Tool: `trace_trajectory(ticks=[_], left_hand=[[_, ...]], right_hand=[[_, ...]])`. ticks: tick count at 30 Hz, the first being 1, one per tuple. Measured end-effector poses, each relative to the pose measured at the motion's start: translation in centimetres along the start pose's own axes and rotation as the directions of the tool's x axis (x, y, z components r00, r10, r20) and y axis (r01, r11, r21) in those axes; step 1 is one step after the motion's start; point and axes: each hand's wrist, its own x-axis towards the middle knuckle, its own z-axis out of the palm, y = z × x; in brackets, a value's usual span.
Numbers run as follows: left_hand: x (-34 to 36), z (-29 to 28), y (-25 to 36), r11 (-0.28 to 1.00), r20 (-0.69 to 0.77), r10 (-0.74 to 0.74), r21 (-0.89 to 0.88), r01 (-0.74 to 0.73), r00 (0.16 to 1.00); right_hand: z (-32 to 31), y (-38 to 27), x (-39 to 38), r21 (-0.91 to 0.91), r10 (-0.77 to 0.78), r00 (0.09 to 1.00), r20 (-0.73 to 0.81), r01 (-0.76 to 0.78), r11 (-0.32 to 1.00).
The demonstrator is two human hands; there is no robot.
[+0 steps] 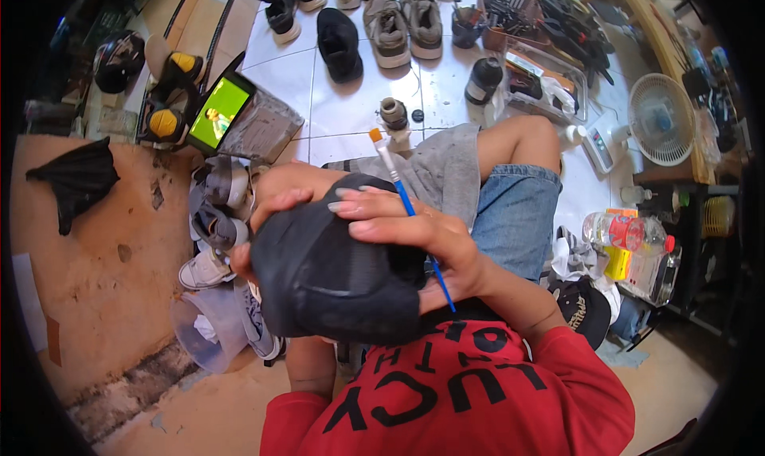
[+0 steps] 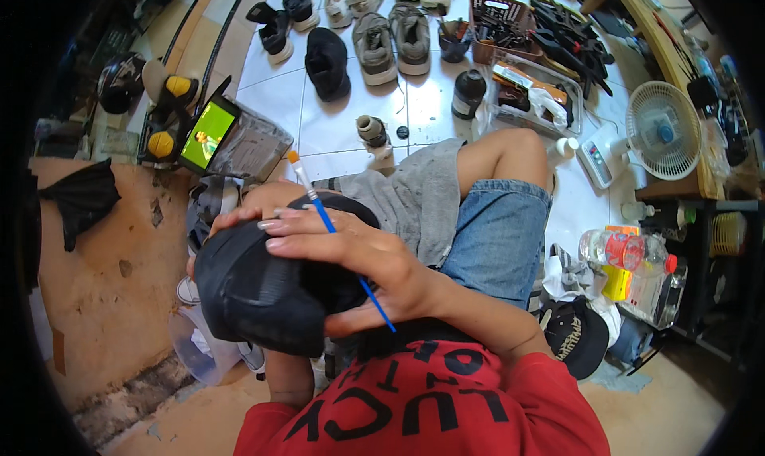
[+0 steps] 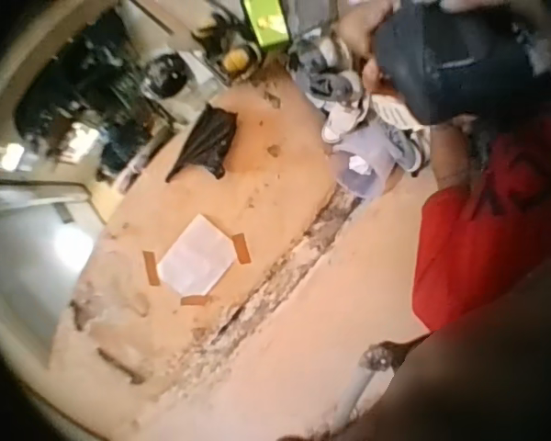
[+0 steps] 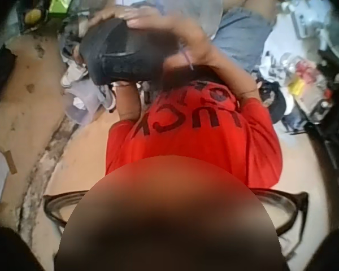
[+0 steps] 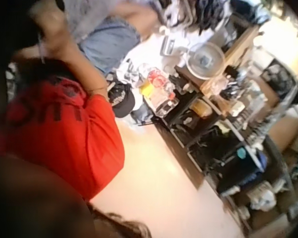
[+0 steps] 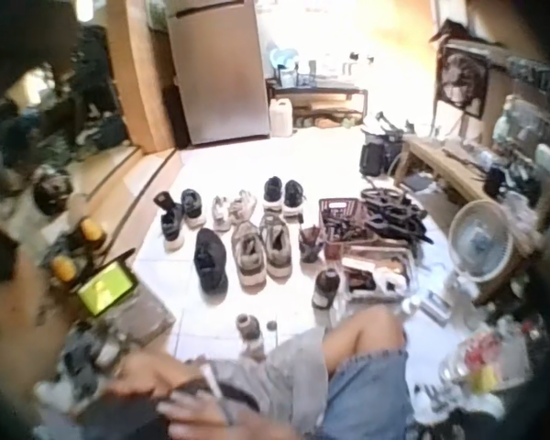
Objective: Painting the midsoles of various sneakers using a brush and paint.
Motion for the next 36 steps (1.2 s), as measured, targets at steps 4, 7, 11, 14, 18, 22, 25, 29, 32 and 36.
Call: trace_trajectory(ticks=[4,7,11,14,18,22,25,29,32,36], left_hand=[[-1.8,-1.2,-1.1,0.98,-0.146,0.134,0.168,-0.109,0.98],[-2.2,-0.7,-1.8,0.995,-0.174,0.078,0.072,-0.067,0.982],[-2.6,-0.7,-2.4,0.999,-0.201,0.005,-0.034,-0.012,0.98],[-2.9,-1.5,-3.1,0.996,-0.187,0.002,-0.084,-0.018,0.982],[-2.7,-0.9,-3.2,0.988,-0.19,0.0,-0.153,-0.029,0.982],[-3.2,-2.5,-3.2,0.999,-0.263,-0.032,-0.043,0.021,0.964],[-2.2,-2.7,-3.1,0.995,-0.14,0.046,-0.082,-0.057,0.989],[-0.3,-1.9,-0.5,0.991,-0.159,0.057,-0.11,-0.075,0.986],[-1.8,-5.3,0.2,1.0,-0.177,0.016,-0.017,-0.019,0.984],[-3.5,-11.4,-1.9,0.935,-0.271,0.192,0.344,-0.092,0.943]], right_hand=[[-0.5,0.3,0.2,-0.088,-0.152,0.987,0.055,0.157,0.984],[0.0,0.3,-0.2,-0.069,-0.121,0.989,-0.085,0.116,0.991],[0.1,-0.3,-0.2,-0.094,-0.095,0.991,-0.091,0.086,0.992],[0.0,-0.4,-0.2,-0.101,-0.122,0.989,-0.088,0.113,0.988],[-0.3,-1.0,-0.1,-0.127,-0.087,0.994,-0.061,0.079,0.989],[-0.4,-0.9,0.1,-0.15,-0.062,0.997,-0.048,0.054,0.987],[-2.0,-1.0,0.4,-0.219,0.02,1.0,0.009,-0.018,0.976],[-5.3,1.0,1.1,-0.047,0.022,0.924,-0.381,-0.043,0.998],[-9.2,6.0,1.2,-0.097,-0.02,0.886,-0.463,-0.028,0.995],[-11.5,11.8,2.4,-0.385,0.228,0.888,-0.398,-0.388,0.838]])
